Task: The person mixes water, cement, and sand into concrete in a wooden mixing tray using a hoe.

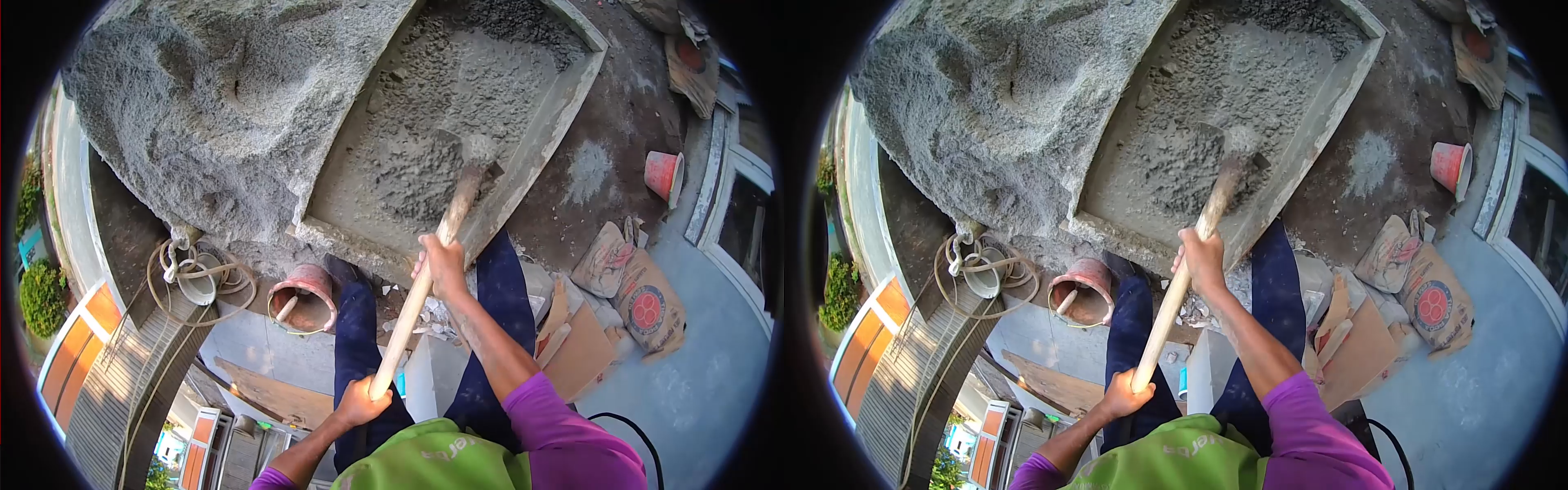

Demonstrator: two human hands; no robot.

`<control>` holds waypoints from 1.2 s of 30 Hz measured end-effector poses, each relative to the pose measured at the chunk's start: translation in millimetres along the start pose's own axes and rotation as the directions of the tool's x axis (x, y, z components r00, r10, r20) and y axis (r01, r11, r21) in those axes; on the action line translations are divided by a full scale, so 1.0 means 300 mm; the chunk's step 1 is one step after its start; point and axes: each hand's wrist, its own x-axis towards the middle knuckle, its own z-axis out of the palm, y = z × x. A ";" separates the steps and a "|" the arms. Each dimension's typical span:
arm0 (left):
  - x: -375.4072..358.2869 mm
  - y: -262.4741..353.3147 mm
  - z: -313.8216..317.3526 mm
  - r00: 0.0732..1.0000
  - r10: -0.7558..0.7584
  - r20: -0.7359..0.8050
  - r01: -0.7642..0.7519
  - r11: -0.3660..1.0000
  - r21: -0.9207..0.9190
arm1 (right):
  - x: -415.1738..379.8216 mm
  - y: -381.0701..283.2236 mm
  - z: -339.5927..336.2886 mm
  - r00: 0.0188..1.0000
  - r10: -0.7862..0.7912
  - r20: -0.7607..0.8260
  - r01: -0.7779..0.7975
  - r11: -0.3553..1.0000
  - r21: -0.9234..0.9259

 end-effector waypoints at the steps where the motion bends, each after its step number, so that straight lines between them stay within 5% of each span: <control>1: 0.008 -0.012 0.025 0.999 0.026 0.028 -0.025 1.000 -0.018 | -0.005 -0.023 -0.013 0.999 -0.045 0.021 0.044 0.999 0.018; 5: 0.270 0.163 0.148 0.993 0.059 0.098 -0.060 0.998 0.002 | 0.060 -0.308 -0.118 0.958 -0.283 0.046 0.284 0.959 -0.011; 6: 0.397 0.251 0.172 0.981 0.187 0.052 -0.185 0.982 -0.047 | 0.128 -0.440 -0.133 0.905 -0.424 0.016 0.424 0.905 -0.021; 10: 0.956 0.635 0.241 0.898 0.437 -0.041 -0.433 0.866 -0.252 | 0.501 -0.995 -0.198 0.808 -0.577 -0.117 0.534 0.802 -0.267; 13: 1.183 0.896 0.218 0.954 0.258 0.150 -0.161 0.868 -0.470 | 0.780 -1.227 -0.257 0.806 -0.588 -0.064 0.529 0.764 -0.370; 19: 1.144 1.061 0.326 0.979 0.130 0.157 -0.032 0.859 -0.510 | 0.926 -1.218 -0.386 0.905 -0.419 -0.070 0.364 0.851 -0.379; 22: 1.099 1.085 0.316 0.981 0.096 0.172 -0.026 0.928 -0.371 | 0.935 -1.236 -0.417 0.911 -0.404 -0.078 0.358 0.872 -0.334; 36: 0.856 0.909 0.279 0.986 0.015 0.166 0.049 0.924 -0.378 | 0.865 -0.871 -0.393 0.974 -0.217 -0.065 0.186 0.930 -0.318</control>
